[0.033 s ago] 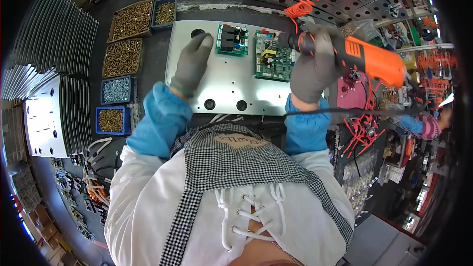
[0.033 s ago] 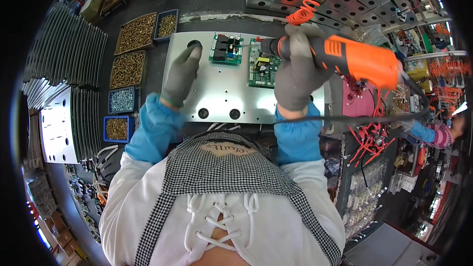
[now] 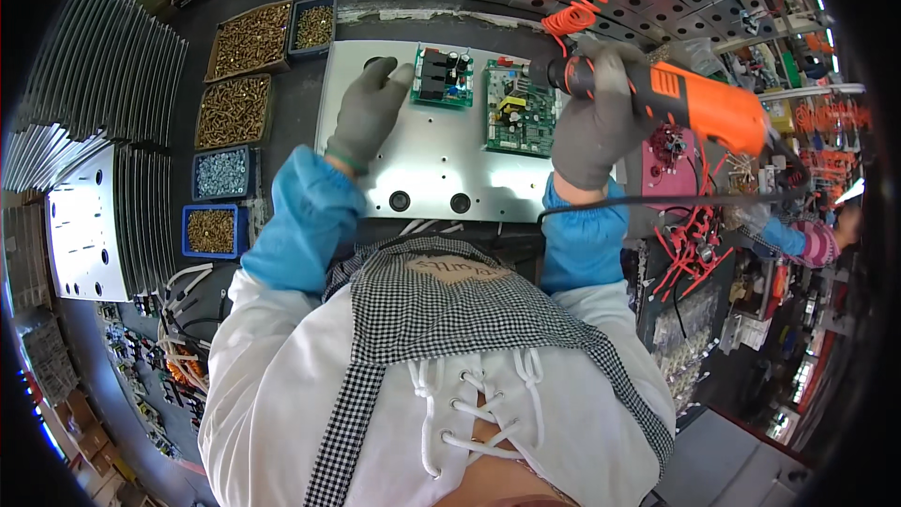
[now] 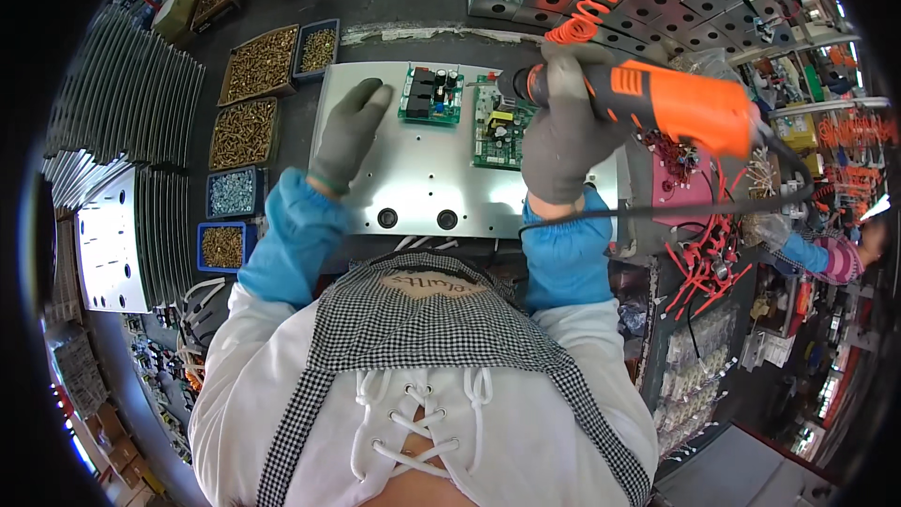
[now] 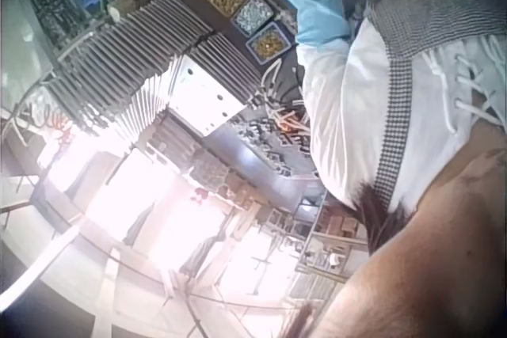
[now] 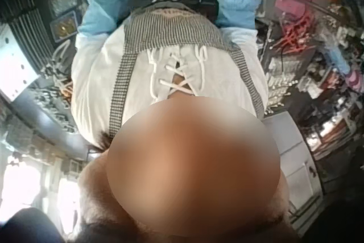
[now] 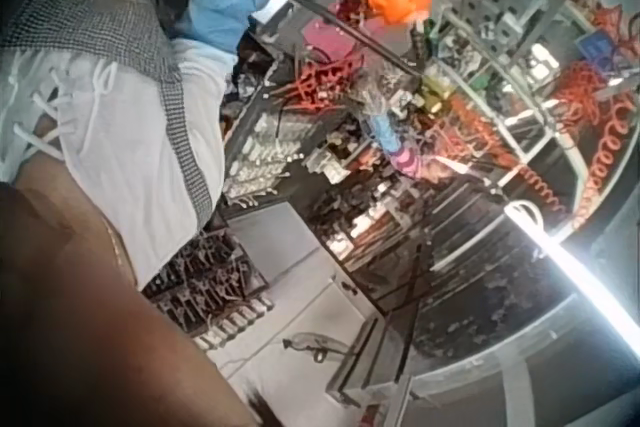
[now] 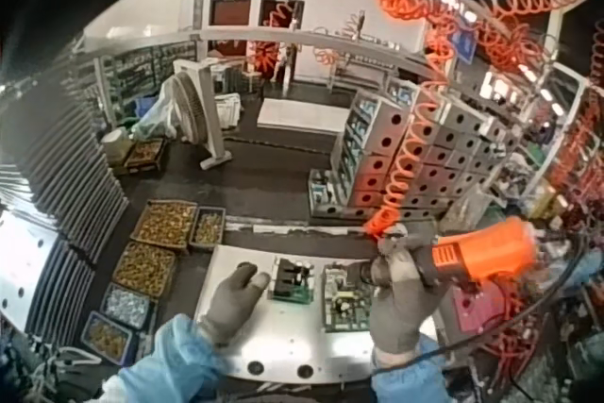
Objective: The person assembles an electronic device by securing a circuit board to a metal chassis using a power screwdriver. They then attach a copper coil assembly to the chassis, tightening screws to secure the components in place.
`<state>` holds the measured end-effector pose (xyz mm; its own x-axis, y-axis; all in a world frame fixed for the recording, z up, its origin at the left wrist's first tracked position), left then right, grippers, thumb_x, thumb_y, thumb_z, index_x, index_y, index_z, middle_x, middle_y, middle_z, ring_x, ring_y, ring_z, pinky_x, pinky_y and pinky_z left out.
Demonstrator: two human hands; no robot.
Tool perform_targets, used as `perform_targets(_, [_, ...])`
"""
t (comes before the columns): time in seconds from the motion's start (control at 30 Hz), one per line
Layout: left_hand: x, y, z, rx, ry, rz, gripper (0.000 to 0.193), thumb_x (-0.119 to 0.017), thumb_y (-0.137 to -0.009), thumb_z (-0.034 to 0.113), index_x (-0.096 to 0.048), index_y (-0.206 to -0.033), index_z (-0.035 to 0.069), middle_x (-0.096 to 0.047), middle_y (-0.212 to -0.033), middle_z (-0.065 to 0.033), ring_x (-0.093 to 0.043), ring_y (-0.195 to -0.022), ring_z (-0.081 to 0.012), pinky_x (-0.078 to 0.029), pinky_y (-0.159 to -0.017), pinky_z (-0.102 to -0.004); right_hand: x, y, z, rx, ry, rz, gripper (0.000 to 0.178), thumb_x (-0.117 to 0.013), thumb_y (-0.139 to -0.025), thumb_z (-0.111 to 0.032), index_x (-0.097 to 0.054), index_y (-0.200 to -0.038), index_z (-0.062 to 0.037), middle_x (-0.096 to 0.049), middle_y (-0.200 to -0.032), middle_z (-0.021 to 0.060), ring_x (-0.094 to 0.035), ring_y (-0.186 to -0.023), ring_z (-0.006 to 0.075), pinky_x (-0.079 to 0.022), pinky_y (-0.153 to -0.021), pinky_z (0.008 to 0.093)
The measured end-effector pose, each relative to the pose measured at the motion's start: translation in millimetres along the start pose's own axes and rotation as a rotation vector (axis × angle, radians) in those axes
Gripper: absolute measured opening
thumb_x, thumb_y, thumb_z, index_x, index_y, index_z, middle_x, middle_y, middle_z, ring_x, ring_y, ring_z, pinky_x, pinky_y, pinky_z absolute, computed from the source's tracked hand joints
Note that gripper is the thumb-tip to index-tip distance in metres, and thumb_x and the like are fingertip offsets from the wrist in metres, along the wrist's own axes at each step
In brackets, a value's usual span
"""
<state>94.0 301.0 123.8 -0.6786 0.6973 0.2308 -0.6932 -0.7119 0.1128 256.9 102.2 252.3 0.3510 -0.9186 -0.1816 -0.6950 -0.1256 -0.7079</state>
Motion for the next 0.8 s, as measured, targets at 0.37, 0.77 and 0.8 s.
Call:
perform_targets(0.37, [-27.0, -66.3, 34.0, -0.071, -0.762, -0.438, 0.111, -0.085, -0.066, 0.053, -0.038, -0.154, 0.003, -0.066, -0.129, -0.0197, -0.062, -0.122, -0.0333, -0.047, -0.105, -0.0371, -16.6, -19.4, 18.8, -0.177, -0.129, 0.035, 0.019, -0.066, -0.083, -0.009, -0.062, -0.097, 0.0018, -0.068, -0.088, 0.0131, -0.067, -0.082, 0.023, -0.054, -0.087, 0.0384])
perform_targets(0.77, [-30.0, -72.5, 49.3, -0.231, -1.033, -0.639, 0.096, -0.087, -0.061, 0.042, -0.051, -0.144, 0.01, -0.066, -0.123, -0.0139, -0.064, -0.116, -0.0331, -0.051, -0.097, -0.0404, -34.6, -27.0, 41.6, -0.258, -0.218, 0.069, 0.019, -0.064, -0.082, -0.004, -0.062, -0.099, 0.0042, -0.069, -0.092, 0.0149, -0.069, -0.086, 0.0255, -0.055, -0.089, 0.041])
perform_targets(0.8, [-31.0, -70.4, 50.5, -0.253, -1.049, -0.609, 0.094, -0.086, -0.062, 0.042, -0.05, -0.144, 0.011, -0.066, -0.121, -0.0136, -0.064, -0.115, -0.0332, -0.052, -0.097, -0.0409, -34.8, -29.0, 44.8, -0.236, -0.201, 0.065, 0.019, -0.065, -0.082, -0.003, -0.062, -0.098, 0.0042, -0.069, -0.091, 0.0148, -0.069, -0.086, 0.0253, -0.055, -0.089, 0.0407])
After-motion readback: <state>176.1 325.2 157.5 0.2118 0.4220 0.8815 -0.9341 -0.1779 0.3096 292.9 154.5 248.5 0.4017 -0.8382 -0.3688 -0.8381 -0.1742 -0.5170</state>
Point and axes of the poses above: each hand's wrist, its own y-axis away from the middle knuckle, its own x-axis out of the back of the hand, z = x × y, the point moved 4 cm from there along -y, towards the middle knuckle
